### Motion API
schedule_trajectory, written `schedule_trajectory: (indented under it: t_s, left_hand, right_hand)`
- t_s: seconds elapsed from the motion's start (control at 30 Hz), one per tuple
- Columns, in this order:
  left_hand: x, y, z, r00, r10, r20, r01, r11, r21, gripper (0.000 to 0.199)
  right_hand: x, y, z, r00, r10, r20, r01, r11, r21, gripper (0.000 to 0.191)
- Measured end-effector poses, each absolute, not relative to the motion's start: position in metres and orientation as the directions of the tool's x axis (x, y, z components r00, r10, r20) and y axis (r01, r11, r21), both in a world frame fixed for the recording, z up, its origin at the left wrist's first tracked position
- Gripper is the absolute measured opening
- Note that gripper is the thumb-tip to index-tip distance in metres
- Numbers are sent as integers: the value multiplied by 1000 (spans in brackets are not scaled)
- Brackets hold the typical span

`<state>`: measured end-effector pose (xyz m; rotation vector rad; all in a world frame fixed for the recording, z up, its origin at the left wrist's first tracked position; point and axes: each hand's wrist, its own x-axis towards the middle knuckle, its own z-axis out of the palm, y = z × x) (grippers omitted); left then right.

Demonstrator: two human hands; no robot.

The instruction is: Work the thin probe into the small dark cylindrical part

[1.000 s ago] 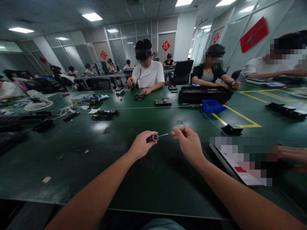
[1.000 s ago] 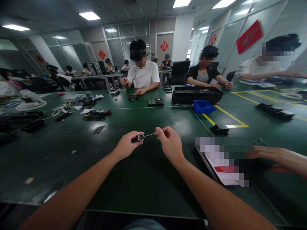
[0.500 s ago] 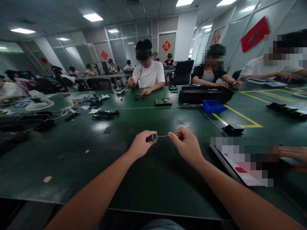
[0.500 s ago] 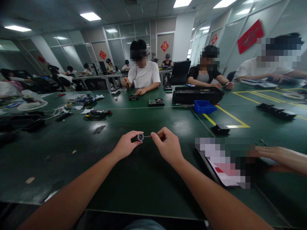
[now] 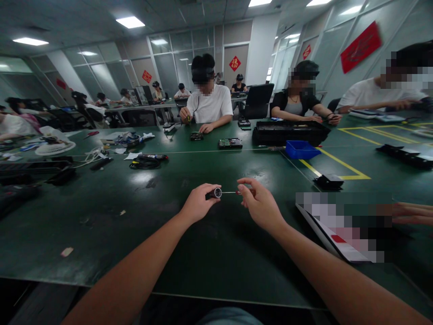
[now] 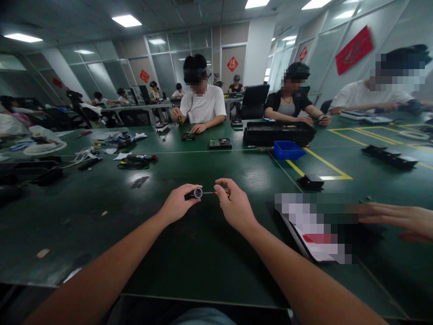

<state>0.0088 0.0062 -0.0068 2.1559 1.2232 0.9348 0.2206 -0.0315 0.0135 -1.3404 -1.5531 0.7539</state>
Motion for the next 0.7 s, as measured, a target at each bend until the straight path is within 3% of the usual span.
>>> schedule_trajectory:
  t_s: [0.17,0.3,0.5,0.7]
  left_hand:
    - [10,6,-5,350,884,309,547,-461,698,40]
    - [10,7,-5,352,883,309,549,-463,696,39]
    - [12,5,-3,382,870,312,548,-485,681,40]
    - [11,7,-1,418,833,363,530,-548,647,41]
  right_hand:
    - [222,-32,12,-19,957,291,423,271,-865,26]
    - [220,-33,9,-10,960,281,374,264,-889,32]
    - [218,-29,8,122,944,306,139,289,-947,26]
    - [214,-24,4,201,964,176,-179,212,-961,33]
